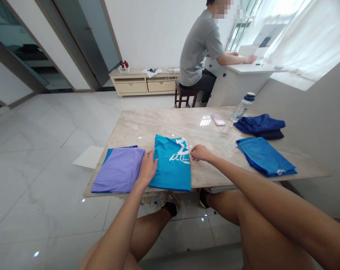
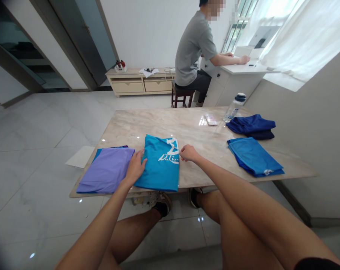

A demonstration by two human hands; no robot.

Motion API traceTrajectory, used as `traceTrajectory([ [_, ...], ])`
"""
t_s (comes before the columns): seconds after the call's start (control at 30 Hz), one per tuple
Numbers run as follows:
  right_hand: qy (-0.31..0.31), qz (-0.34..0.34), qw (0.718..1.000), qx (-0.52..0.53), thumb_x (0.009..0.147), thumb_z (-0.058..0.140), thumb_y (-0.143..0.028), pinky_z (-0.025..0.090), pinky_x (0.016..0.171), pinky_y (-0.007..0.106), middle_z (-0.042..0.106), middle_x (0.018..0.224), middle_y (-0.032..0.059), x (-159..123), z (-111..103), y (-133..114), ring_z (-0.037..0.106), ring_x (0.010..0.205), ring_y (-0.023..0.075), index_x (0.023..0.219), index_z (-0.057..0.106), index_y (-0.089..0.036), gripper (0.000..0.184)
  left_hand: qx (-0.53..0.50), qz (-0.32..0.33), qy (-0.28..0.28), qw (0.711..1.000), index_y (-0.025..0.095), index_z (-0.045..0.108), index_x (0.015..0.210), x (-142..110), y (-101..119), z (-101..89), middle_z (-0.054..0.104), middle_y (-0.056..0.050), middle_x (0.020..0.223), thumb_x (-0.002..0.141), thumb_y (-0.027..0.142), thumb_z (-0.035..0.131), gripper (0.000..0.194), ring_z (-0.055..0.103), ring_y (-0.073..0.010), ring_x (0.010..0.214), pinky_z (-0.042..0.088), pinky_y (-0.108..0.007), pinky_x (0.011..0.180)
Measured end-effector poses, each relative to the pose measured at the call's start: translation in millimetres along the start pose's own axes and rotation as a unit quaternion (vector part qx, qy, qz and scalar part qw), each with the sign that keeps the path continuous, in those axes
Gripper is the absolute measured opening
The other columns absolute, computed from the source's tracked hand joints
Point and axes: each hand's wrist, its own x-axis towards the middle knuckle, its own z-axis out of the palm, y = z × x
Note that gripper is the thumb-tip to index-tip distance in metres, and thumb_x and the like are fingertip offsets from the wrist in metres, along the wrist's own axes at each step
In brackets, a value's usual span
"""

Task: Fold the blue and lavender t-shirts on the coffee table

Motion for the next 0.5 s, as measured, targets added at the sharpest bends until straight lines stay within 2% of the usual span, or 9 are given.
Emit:
traceTrajectory([
  [0.1, 0.022, -0.056, 0.995, -0.075, 0.098, 0.074, -0.012, 0.062, 0.098, 0.035, 0.084, 0.109, 0.0154, 2, 6, 2, 0.081, 0.107, 0.0278, 0.127, 0.078, -0.009, 0.03, 0.04, 0.051, -0.009, 0.998, 0.019, 0.053, 0.163, 4, 10, 9.1, 0.054, -0.016, 0.171, 0.111, 0.027, 0.051, 0.052, 0.053, -0.0302, 0.154, 0.043, -0.044, 0.129],
  [0.2, 0.035, -0.11, 0.983, -0.14, 0.101, 0.066, -0.009, 0.052, 0.116, 0.04, 0.075, 0.136, 0.0222, 7, 10, 0, 0.067, 0.136, 0.0343, 0.136, 0.077, -0.01, 0.037, 0.088, 0.037, -0.03, 0.995, 0.017, 0.055, 0.163, -2, 22, 16.5, 0.047, -0.018, 0.176, 0.112, 0.031, 0.049, 0.053, 0.049, -0.0352, 0.158, 0.045, -0.049, 0.127],
  [0.3, 0.033, -0.153, 0.969, -0.19, 0.104, 0.056, -0.008, 0.048, 0.12, 0.041, 0.068, 0.144, 0.0245, 13, 11, -5, 0.06, 0.143, 0.0362, 0.133, 0.079, -0.01, 0.037, 0.131, -0.005, -0.05, 0.99, 0.011, 0.054, 0.163, -15, 34, 20.5, 0.048, -0.024, 0.173, 0.112, 0.031, 0.05, 0.056, 0.049, -0.0389, 0.158, 0.047, -0.052, 0.125],
  [0.37, 0.029, -0.177, 0.961, -0.208, 0.104, 0.055, -0.008, 0.046, 0.121, 0.04, 0.067, 0.149, 0.0223, 15, 12, -7, 0.059, 0.143, 0.0339, 0.141, 0.075, -0.012, 0.042, 0.16, -0.012, -0.063, 0.985, 0.01, 0.054, 0.164, -26, 39, 19.7, 0.048, -0.026, 0.173, 0.112, 0.031, 0.048, 0.056, 0.05, -0.0401, 0.157, 0.05, -0.054, 0.122],
  [0.5, 0.002, -0.22, 0.945, -0.24, 0.097, 0.061, -0.003, 0.044, 0.125, 0.039, 0.056, 0.168, 0.0168, 15, 12, -11, 0.054, 0.152, 0.0298, 0.158, 0.063, -0.016, 0.063, 0.2, 0.0, -0.096, 0.975, 0.013, 0.056, 0.162, -48, 46, 5.4, 0.05, -0.025, 0.172, 0.111, 0.024, 0.044, 0.053, 0.054, -0.0392, 0.151, 0.058, -0.052, 0.111],
])
